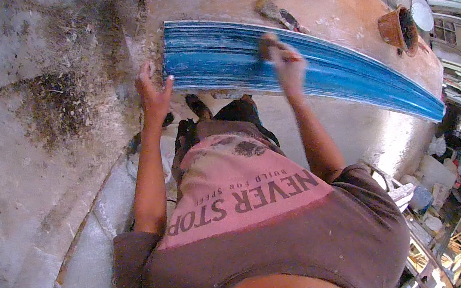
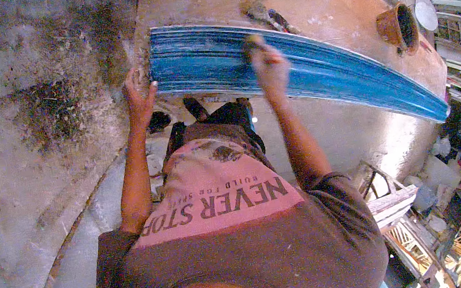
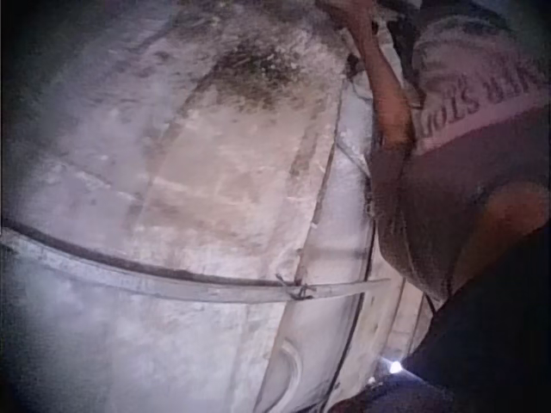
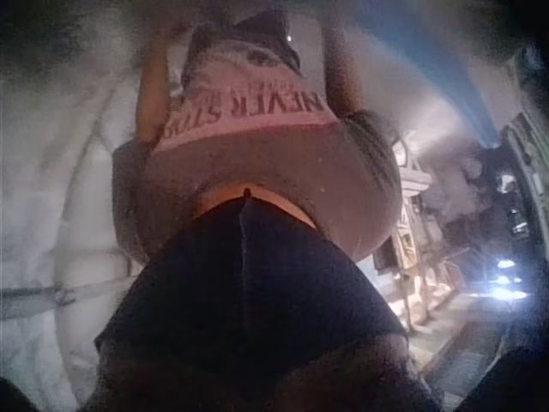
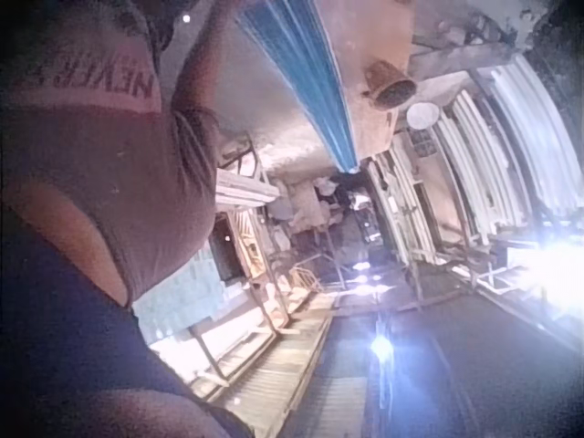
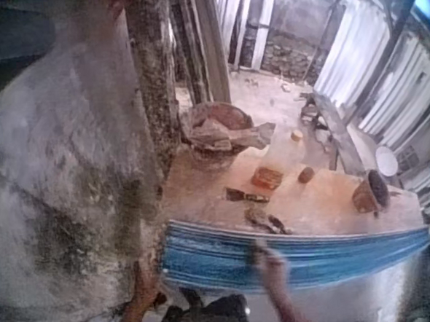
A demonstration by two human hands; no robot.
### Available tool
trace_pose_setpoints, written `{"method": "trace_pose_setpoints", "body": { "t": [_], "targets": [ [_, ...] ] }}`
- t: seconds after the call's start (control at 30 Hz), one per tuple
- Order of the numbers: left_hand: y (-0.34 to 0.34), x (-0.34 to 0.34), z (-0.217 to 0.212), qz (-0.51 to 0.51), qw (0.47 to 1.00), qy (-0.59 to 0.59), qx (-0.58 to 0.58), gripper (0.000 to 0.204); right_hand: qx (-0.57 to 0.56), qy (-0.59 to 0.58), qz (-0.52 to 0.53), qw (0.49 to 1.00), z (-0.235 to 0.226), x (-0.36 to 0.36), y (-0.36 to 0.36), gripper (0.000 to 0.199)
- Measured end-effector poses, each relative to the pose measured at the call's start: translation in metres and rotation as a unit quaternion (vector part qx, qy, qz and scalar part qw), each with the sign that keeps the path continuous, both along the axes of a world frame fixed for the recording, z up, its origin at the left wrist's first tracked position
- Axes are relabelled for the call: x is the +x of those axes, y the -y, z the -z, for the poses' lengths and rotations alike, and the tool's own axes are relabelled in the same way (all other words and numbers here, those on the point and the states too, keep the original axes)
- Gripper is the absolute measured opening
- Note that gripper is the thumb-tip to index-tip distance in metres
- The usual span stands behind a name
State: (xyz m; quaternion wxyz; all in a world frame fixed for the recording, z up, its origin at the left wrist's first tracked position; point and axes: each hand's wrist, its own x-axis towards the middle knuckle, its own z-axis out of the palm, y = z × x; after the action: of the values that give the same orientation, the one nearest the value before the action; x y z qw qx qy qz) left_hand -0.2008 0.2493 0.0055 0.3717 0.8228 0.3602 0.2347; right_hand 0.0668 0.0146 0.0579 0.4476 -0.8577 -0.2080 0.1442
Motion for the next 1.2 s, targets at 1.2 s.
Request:
{"method": "trace_pose_setpoints", "body": {
  "t": [1.2],
  "targets": [
    [0.022, 0.093, 0.0, 0.15, 0.926, -0.284, 0.2, 0.063, -0.104, 0.371, 0.137, 0.912, 0.028, 0.077, 0.067, 0.02]
  ]
}}
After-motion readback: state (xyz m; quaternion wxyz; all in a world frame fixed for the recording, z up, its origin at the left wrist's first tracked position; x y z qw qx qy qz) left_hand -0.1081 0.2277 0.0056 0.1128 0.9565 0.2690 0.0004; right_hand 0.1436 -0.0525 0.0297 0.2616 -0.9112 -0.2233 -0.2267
